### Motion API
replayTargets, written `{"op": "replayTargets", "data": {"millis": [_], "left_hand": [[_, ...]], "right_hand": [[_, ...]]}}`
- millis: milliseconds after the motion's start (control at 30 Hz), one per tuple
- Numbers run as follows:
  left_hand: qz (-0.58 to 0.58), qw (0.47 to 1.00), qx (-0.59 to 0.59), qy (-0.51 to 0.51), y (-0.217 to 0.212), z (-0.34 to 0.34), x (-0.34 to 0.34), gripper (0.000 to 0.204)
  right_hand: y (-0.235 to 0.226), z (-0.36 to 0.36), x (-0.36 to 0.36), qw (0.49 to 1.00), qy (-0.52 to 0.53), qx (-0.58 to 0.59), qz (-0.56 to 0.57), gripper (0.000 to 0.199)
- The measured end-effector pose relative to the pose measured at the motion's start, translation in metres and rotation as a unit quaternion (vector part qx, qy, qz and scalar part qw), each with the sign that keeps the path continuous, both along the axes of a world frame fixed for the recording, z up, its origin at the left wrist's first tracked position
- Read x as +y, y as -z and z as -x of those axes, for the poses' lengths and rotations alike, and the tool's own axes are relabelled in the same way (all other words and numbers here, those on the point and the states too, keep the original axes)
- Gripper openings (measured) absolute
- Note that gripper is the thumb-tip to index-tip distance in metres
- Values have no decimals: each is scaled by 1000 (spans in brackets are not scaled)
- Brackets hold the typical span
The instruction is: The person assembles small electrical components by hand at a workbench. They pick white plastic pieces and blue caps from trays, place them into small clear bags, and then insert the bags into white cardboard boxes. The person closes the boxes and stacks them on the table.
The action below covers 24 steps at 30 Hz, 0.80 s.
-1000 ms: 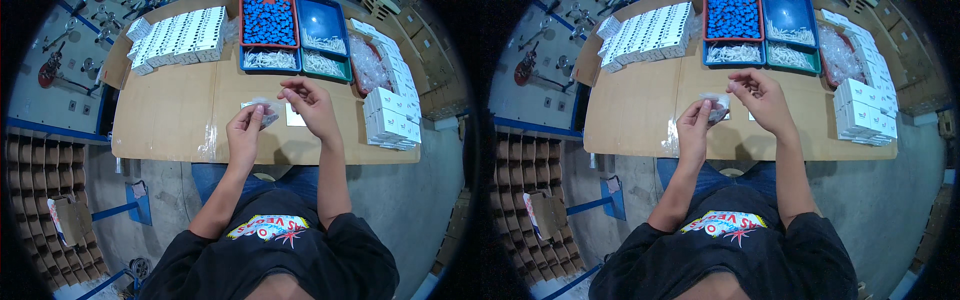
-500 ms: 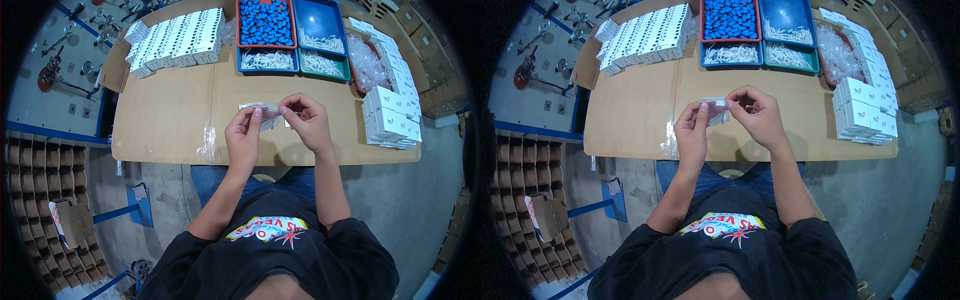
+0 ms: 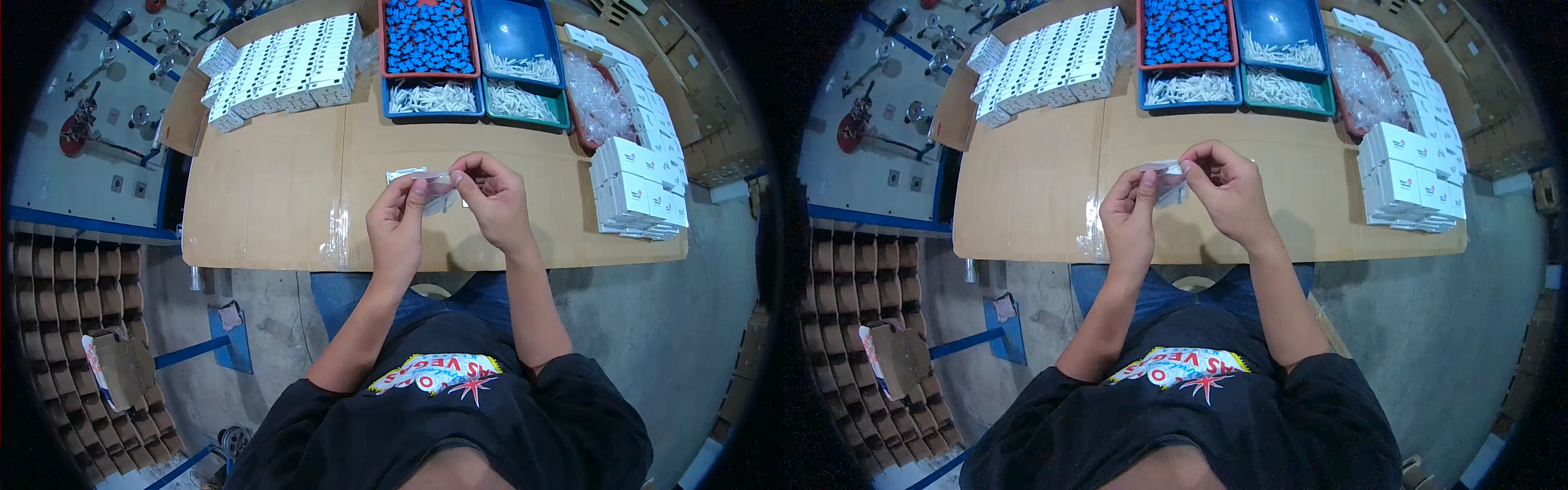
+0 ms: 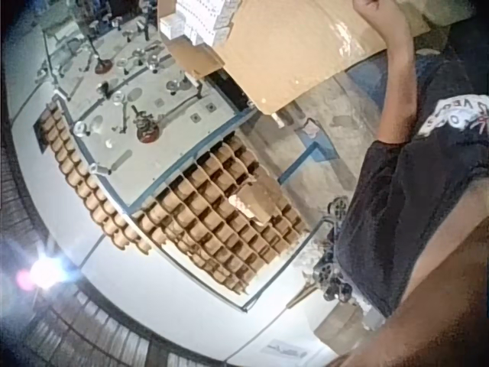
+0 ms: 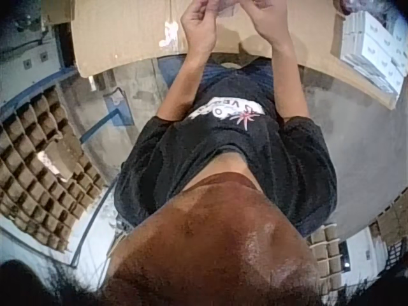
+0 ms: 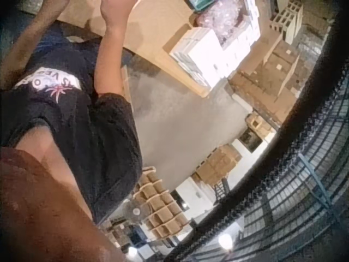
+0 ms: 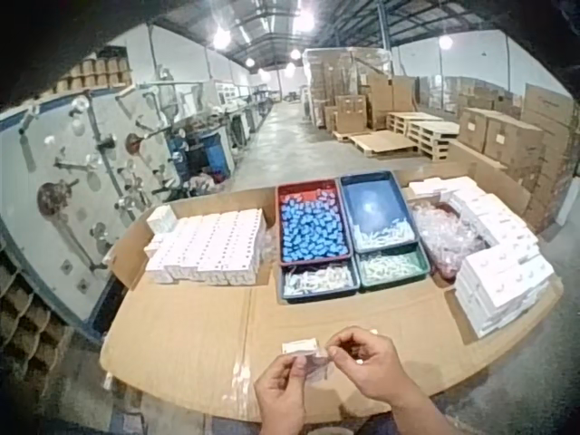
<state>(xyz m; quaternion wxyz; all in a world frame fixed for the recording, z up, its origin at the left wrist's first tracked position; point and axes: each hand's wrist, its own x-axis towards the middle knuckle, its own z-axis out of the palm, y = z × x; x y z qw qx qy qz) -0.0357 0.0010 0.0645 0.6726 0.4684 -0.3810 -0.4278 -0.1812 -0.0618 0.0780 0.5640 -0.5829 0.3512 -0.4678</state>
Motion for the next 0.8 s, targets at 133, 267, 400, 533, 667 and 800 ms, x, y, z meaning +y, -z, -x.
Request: {"op": "replayTargets", "data": {"millis": [133,267,400,533,667,800], "left_hand": [[-2,1000,-1,-4,-1,-4,1,29],[1,1000,2,-10,-1,-4,1,28],[-4,1000,-4,-8,-4,-3,3,24],[-4,1000,2,-6,-6,-3,4,23],[-12,1000,-11,-9,-3,-3,5,23],[-5,1000,2,-5,-2,-5,4,23]], "right_hand": [[-5,3,-1,999,-24,27,-26,13],[-3,4,-2,999,-18,25,-28,13],[-3,2,-1,999,5,25,-21,12],[-3,0,1,999,17,48,3,10],[1,-1,2,998,23,52,22,8],[1,-2,0,999,8,48,-6,10]]}}
